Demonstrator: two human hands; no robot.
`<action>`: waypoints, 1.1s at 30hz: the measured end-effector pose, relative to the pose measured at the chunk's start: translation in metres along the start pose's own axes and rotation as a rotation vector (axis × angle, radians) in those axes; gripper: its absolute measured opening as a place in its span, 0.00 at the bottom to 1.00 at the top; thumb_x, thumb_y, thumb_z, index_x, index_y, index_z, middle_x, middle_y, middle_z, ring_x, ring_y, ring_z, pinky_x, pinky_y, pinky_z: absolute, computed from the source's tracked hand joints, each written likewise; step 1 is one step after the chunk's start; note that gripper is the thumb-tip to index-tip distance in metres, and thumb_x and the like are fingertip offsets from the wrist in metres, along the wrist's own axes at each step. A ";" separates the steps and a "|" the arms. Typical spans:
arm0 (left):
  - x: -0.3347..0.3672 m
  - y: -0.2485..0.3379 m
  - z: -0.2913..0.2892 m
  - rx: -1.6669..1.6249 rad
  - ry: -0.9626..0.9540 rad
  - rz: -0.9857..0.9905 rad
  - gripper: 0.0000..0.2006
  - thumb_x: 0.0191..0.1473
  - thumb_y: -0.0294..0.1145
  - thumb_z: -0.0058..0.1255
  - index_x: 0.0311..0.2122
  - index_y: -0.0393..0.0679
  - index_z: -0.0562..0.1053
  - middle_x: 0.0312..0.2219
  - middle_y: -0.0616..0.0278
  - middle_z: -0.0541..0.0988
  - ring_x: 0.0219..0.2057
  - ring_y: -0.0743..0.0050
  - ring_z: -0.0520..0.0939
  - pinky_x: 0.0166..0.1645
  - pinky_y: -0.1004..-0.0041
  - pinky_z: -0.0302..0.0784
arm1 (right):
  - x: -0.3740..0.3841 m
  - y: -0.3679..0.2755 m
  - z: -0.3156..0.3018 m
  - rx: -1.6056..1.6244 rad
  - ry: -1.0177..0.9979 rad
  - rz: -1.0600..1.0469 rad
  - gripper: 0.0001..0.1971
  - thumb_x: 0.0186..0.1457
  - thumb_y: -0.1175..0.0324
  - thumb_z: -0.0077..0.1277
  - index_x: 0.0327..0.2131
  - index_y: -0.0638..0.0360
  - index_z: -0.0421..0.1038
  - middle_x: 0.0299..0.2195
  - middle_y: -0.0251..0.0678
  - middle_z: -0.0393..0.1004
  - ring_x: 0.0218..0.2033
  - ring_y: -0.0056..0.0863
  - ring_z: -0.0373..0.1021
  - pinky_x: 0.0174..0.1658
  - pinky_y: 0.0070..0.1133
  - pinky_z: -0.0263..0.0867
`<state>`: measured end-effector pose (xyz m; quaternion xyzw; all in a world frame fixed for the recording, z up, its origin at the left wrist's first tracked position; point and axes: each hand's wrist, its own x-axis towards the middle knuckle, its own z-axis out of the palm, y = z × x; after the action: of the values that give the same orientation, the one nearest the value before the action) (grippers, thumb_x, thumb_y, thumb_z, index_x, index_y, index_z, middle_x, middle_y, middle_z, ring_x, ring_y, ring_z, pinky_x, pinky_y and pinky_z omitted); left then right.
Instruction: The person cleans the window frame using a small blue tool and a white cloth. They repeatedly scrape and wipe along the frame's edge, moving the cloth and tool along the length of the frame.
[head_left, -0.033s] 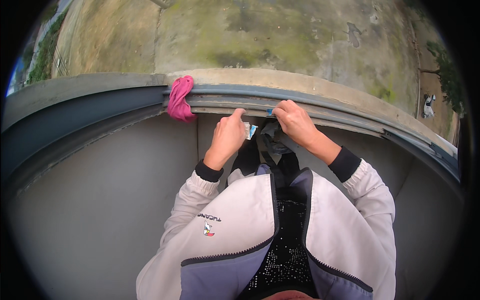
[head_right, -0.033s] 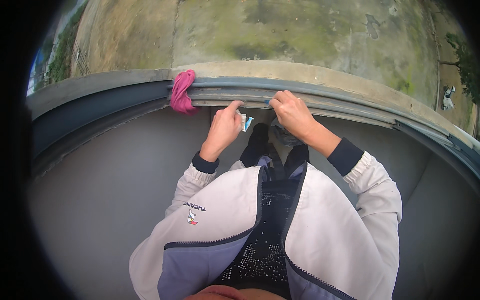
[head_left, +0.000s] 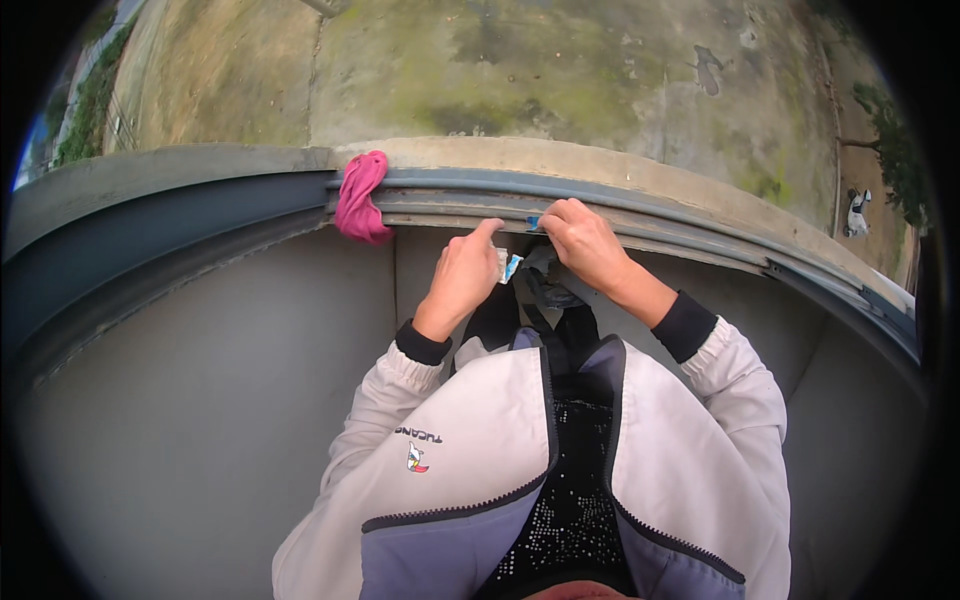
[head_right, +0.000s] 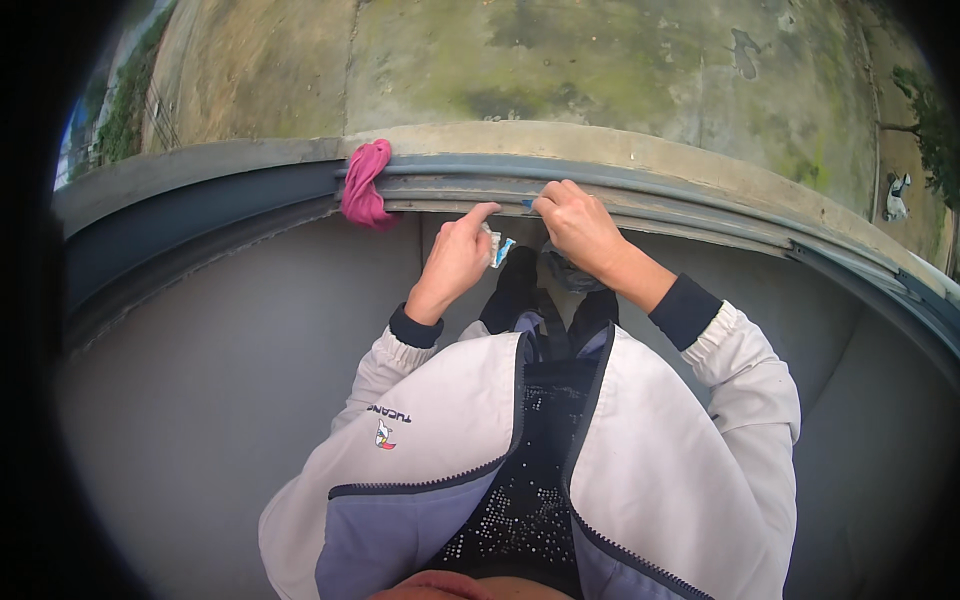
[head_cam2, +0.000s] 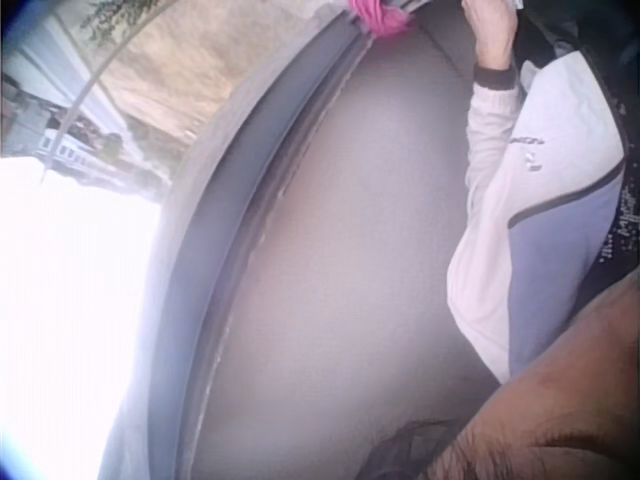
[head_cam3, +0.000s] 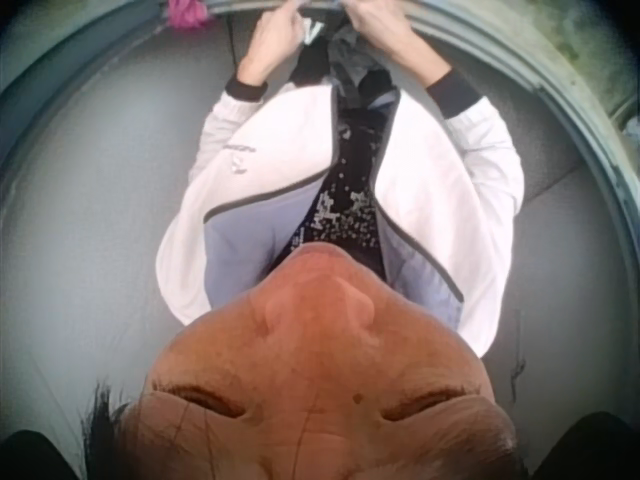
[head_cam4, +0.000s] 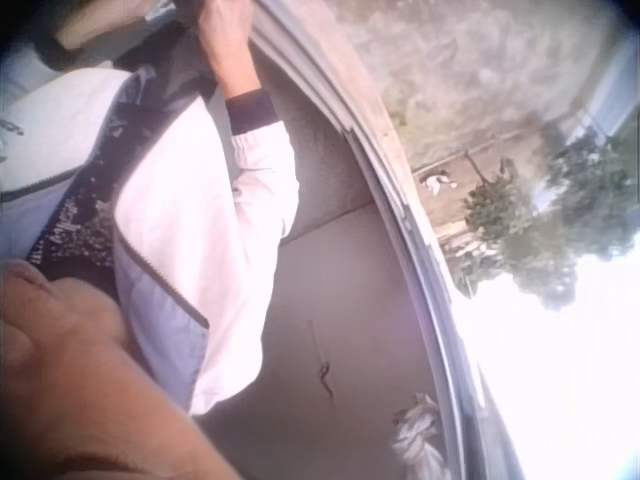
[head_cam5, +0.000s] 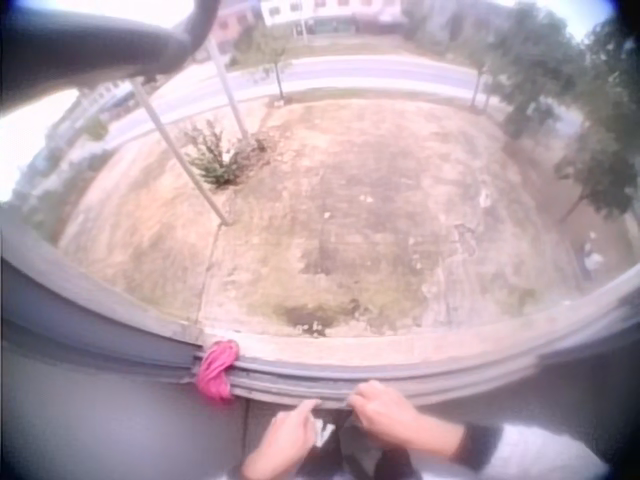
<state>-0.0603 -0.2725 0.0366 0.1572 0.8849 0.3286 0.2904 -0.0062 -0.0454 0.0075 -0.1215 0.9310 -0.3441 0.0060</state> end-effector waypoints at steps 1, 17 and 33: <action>0.000 0.004 0.004 -0.121 -0.032 0.003 0.20 0.57 0.21 0.46 0.55 0.42 0.75 0.29 0.33 0.79 0.35 0.28 0.81 0.42 0.46 0.77 | 0.003 -0.001 0.002 0.013 -0.013 0.015 0.07 0.53 0.78 0.53 0.37 0.64 0.77 0.37 0.41 0.76 0.42 0.44 0.73 0.44 0.35 0.73; -0.001 -0.006 -0.019 -0.037 0.120 0.046 0.16 0.58 0.23 0.46 0.51 0.38 0.74 0.31 0.34 0.81 0.36 0.29 0.82 0.43 0.43 0.77 | 0.018 -0.008 0.009 -0.019 -0.030 0.000 0.07 0.51 0.77 0.51 0.34 0.65 0.78 0.34 0.43 0.74 0.39 0.44 0.73 0.42 0.36 0.72; 0.000 -0.068 -0.060 0.197 0.220 -0.215 0.14 0.57 0.25 0.45 0.47 0.31 0.72 0.29 0.28 0.79 0.37 0.25 0.83 0.44 0.45 0.77 | 0.053 -0.033 0.042 -0.061 -0.082 -0.039 0.04 0.47 0.78 0.53 0.30 0.66 0.74 0.34 0.44 0.72 0.41 0.44 0.73 0.40 0.36 0.75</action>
<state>-0.1030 -0.3517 0.0276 0.0522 0.9510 0.2224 0.2083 -0.0460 -0.1086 0.0004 -0.1539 0.9375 -0.3104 0.0338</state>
